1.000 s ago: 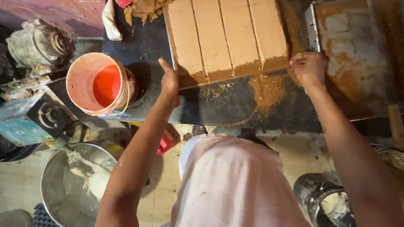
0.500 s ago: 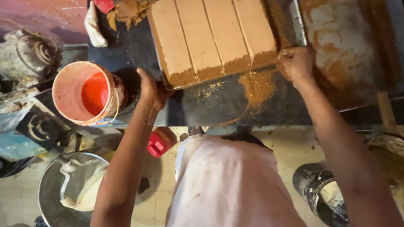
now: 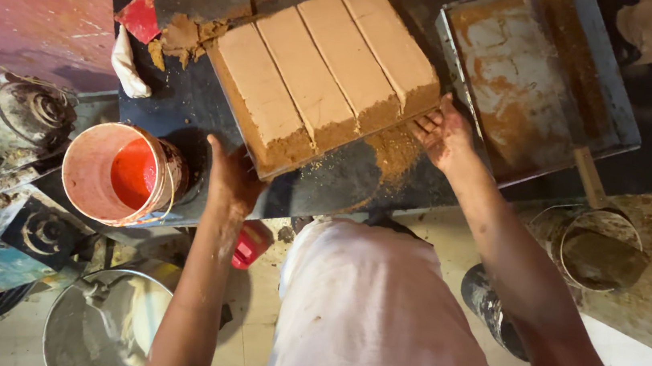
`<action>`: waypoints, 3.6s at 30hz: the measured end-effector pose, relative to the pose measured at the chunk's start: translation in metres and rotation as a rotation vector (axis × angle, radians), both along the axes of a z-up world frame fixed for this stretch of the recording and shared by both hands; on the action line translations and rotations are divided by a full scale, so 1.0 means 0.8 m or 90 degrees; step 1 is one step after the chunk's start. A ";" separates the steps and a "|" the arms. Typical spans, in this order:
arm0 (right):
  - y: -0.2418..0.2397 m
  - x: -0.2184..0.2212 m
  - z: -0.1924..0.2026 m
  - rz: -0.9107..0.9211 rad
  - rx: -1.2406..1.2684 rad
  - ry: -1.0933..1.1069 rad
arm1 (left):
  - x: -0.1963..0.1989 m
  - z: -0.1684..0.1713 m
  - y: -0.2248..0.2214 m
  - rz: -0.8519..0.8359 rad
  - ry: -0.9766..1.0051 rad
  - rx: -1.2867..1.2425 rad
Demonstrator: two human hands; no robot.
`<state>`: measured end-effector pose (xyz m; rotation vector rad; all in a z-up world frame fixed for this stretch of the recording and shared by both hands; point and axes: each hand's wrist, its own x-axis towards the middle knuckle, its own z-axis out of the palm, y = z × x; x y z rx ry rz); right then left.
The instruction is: The person scrapes powder into a metal tray, rubs the powder onto the edges of a confectionery block by hand, and cuts the block into a grid of pieces using a metal blade.
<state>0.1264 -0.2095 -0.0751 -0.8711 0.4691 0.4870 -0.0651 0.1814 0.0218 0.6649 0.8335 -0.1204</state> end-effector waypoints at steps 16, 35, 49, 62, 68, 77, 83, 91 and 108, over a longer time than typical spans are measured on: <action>0.049 -0.073 0.165 0.201 -0.053 -0.021 | -0.029 -0.090 -0.050 0.460 -0.447 -0.379; 0.008 -0.020 0.085 0.197 -0.017 -0.008 | 0.109 -0.113 -0.144 0.133 -0.352 -0.420; 0.059 -0.149 0.131 -0.188 0.087 -0.028 | 0.167 -0.112 -0.135 0.067 -0.319 -0.439; 0.142 -0.185 0.047 -0.211 0.411 -0.132 | -0.014 -0.080 -0.088 0.209 -0.254 -0.521; 0.164 -0.194 0.051 -0.266 0.174 0.105 | -0.009 -0.102 -0.075 0.306 -0.169 -0.179; 0.149 -0.173 0.057 -0.228 0.145 0.069 | 0.011 -0.128 -0.082 0.272 -0.083 -0.087; 0.127 -0.182 0.035 -0.160 0.091 0.038 | 0.016 -0.094 -0.061 0.113 -0.049 0.171; 0.091 -0.198 0.081 -0.144 0.053 0.039 | 0.026 -0.063 -0.014 -0.295 0.059 0.544; 0.244 -0.204 0.103 -0.162 -0.072 0.134 | -0.005 -0.040 0.024 -0.250 -0.077 0.232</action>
